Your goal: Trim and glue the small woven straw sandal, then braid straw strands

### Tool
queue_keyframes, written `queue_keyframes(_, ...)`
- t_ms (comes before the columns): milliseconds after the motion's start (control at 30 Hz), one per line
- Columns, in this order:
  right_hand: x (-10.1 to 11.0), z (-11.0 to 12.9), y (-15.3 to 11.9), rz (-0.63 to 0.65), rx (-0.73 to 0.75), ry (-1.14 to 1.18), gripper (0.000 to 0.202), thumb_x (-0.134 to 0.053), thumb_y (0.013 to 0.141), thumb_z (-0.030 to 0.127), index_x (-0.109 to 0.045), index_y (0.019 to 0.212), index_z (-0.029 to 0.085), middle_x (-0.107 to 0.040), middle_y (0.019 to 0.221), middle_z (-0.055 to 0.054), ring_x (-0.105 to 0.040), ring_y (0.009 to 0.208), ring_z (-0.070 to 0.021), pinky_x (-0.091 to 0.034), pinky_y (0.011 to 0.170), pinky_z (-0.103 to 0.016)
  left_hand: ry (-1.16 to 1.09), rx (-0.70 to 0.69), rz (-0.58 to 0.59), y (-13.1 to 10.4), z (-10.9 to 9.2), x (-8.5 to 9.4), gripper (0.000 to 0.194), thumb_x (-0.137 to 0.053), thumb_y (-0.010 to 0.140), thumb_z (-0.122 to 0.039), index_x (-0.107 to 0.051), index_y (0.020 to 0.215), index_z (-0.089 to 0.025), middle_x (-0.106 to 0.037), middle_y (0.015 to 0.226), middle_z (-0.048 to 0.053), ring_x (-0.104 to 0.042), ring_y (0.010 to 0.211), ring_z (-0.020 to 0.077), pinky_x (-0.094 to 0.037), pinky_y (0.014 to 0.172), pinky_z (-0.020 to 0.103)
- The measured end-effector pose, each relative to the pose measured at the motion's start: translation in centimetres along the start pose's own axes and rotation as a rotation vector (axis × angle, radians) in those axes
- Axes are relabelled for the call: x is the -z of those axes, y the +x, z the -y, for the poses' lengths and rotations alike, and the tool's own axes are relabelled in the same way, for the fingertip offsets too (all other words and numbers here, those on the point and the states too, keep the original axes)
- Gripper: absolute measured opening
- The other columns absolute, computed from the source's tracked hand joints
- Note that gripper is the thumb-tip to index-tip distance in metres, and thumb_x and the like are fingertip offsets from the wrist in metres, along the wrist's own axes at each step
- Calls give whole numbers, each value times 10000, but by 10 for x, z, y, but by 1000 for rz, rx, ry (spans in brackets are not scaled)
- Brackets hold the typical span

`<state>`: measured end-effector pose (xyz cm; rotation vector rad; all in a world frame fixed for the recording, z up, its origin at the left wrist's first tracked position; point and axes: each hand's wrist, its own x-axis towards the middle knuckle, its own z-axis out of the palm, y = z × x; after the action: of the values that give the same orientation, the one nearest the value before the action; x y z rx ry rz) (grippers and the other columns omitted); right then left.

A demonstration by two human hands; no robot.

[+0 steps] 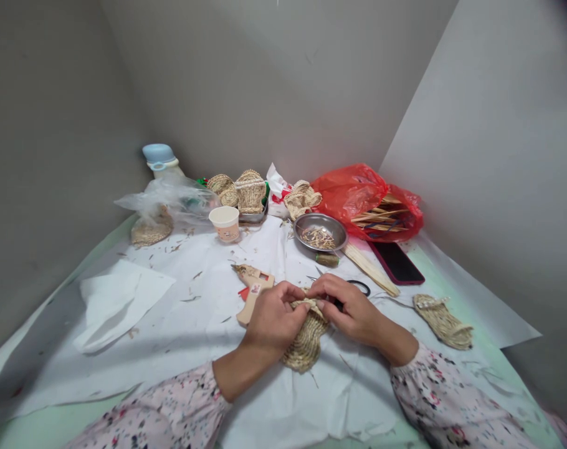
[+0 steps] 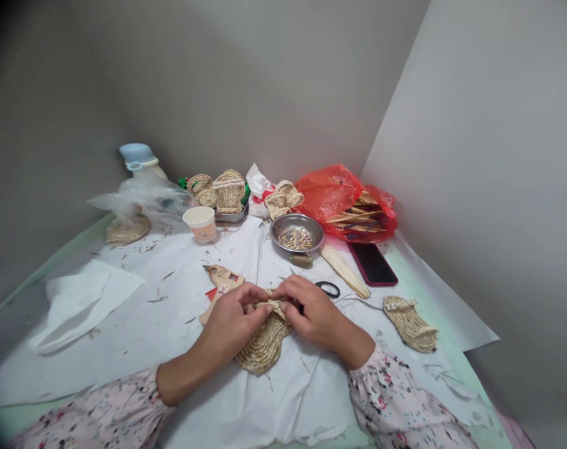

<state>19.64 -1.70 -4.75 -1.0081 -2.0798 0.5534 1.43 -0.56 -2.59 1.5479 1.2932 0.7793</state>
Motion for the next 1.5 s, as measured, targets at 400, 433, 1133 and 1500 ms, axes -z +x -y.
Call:
queue_keyframes(400, 0, 5, -3, -93, -22, -89, 142, -583, 769, 150, -517, 879, 211, -533, 823, -34, -497, 763, -194, -416, 685, -336, 60, -5, -53, -1, 1, 0, 126, -617, 696, -256, -643, 780, -166, -510, 522, -52, -447, 475, 112, -338, 483, 228)
queue_keyframes(433, -1, 5, -3, -88, -27, -115, 142, -594, 764, 152, -506, 857, 213, -525, 806, -28, -487, 744, -189, -407, 671, -332, 65, 0, -57, -1, 0, 0, 128, -619, 692, -255, -643, 779, -165, -503, 515, -54, -448, 474, 114, -340, 486, 230)
queue_keyframes(1133, -2, -3, -2, -76, -38, -83, 258, -514, 719, 43, -597, 913, 192, -577, 840, -47, -527, 816, -206, -427, 740, -356, 313, -311, -55, -2, 7, 7, 214, -509, 825, -198, -636, 992, -157, -627, 973, 88, -586, 778, 189, -443, 687, 308)
queue_keyframes(1500, 3, 8, -5, -331, 111, -32, 236, -509, 769, 79, -594, 957, 193, -582, 925, -71, -554, 892, -221, -466, 779, -381, -90, -234, -213, -2, 5, 17, 238, -517, 875, -365, -602, 994, -177, -640, 834, 33, -586, 737, 173, -463, 695, 290)
